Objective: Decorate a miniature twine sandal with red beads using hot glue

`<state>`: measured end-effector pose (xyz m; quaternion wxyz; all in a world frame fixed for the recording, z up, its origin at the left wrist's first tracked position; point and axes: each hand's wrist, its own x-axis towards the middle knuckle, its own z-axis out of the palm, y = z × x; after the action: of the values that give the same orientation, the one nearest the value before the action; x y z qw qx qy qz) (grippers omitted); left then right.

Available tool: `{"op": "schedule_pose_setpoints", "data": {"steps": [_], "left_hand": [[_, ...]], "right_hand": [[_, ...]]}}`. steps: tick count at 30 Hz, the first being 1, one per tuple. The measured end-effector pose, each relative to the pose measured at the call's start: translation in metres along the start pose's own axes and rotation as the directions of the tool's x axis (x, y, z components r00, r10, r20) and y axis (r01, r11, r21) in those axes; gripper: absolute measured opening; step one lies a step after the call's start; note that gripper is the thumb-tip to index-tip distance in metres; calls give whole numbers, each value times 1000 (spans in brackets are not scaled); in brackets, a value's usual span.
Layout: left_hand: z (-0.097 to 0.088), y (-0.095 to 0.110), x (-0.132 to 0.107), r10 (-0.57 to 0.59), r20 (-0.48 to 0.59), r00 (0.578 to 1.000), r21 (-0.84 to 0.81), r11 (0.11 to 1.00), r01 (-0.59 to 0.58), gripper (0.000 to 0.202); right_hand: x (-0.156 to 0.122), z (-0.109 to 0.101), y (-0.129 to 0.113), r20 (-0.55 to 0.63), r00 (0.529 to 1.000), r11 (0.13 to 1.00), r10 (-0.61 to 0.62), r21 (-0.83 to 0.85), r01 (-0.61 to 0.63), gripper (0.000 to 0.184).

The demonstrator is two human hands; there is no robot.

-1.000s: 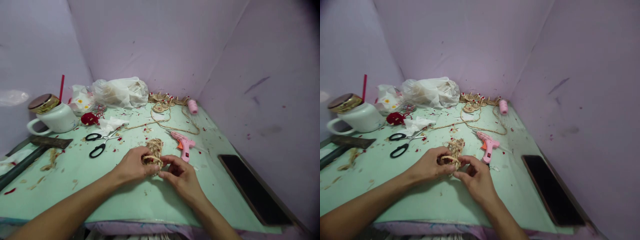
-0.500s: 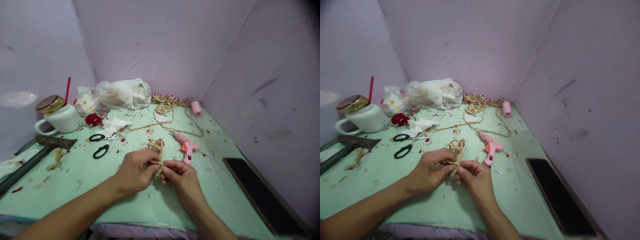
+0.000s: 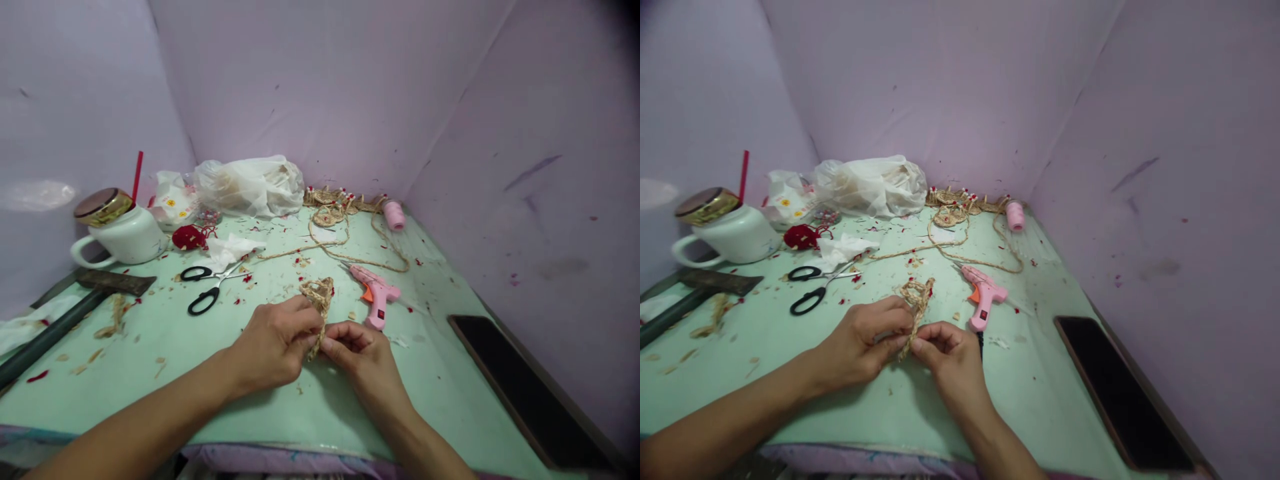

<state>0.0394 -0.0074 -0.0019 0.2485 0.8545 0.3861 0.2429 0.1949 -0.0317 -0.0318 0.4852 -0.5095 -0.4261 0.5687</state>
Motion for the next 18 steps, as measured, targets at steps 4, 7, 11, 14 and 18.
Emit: {"op": "schedule_pose_setpoints", "data": {"steps": [4, 7, 11, 14, 18], "left_hand": [[-2, 2, 0, 21, 32, 999, 31, 999, -22, 13], [-4, 1, 1, 45, 53, 998, 48, 998, -48, 13], [-5, 0, 3, 83, 88, 993, 79, 993, -90, 13], [-7, 1, 2, 75, 92, 993, 48, 996, -80, 11], [-10, 3, -2, 109, 41, 993, -113, 988, -103, 14]], "right_hand": [[0, -1, 0, 22, 1000, 1000, 1, 4, -1, 15], [1, -1, 0, 28, 1000, 1000, 8, -2, -8, 15], [0, -3, 3, 43, 999, 1000, 24, 15, -24, 17], [0, -5, 6, 80, 995, 995, 53, 82, -60, 21], [2, -8, 6, 46, 993, 972, 107, 206, -114, 21]]}}
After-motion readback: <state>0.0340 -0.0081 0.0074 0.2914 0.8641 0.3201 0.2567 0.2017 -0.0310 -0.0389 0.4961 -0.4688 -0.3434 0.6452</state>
